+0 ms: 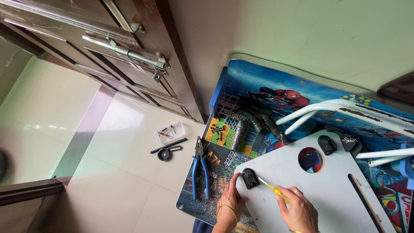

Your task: The person uses a yellow screwdriver to tighten screws on a black caster wheel attached to a white board. They repeatedly turn the screwdriver and reposition the wheel while seated on the floor.

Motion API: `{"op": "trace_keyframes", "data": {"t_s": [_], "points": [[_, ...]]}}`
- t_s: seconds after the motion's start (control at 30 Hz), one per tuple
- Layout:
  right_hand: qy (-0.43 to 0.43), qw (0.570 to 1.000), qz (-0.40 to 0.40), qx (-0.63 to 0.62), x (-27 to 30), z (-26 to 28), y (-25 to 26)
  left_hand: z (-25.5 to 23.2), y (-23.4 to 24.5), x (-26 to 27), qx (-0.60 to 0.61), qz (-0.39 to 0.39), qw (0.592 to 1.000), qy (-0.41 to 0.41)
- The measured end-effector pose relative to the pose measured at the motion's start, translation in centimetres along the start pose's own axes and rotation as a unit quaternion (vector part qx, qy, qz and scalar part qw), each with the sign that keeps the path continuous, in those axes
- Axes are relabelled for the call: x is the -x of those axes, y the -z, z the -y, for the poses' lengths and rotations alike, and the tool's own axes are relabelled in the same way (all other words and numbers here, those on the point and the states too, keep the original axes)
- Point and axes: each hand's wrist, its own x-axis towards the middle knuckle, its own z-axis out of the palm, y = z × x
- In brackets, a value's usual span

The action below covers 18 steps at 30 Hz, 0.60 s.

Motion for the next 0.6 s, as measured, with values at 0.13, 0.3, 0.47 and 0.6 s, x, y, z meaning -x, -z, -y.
{"op": "trace_keyframes", "data": {"t_s": [0.13, 0.3, 0.47, 0.6], "points": [[-0.017, 0.995, 0.059, 0.081, 1.1, 1.8, 3.1, -0.1, 0.1, 0.0, -0.008, 0.011, 1.000, 0.018], [0.008, 0.991, 0.077, 0.112, 1.1, 3.5, 4.2, -0.1, 0.0, 0.3, -0.005, -0.004, 1.000, -0.004], [0.013, 0.990, 0.073, 0.122, 1.0, 4.1, 3.9, 0.4, -0.1, 0.3, -0.012, 0.000, 1.000, 0.003], [0.009, 0.989, 0.072, 0.129, 1.0, 4.0, 3.7, 0.9, -0.4, 0.1, 0.012, -0.005, 1.000, -0.020]]}}
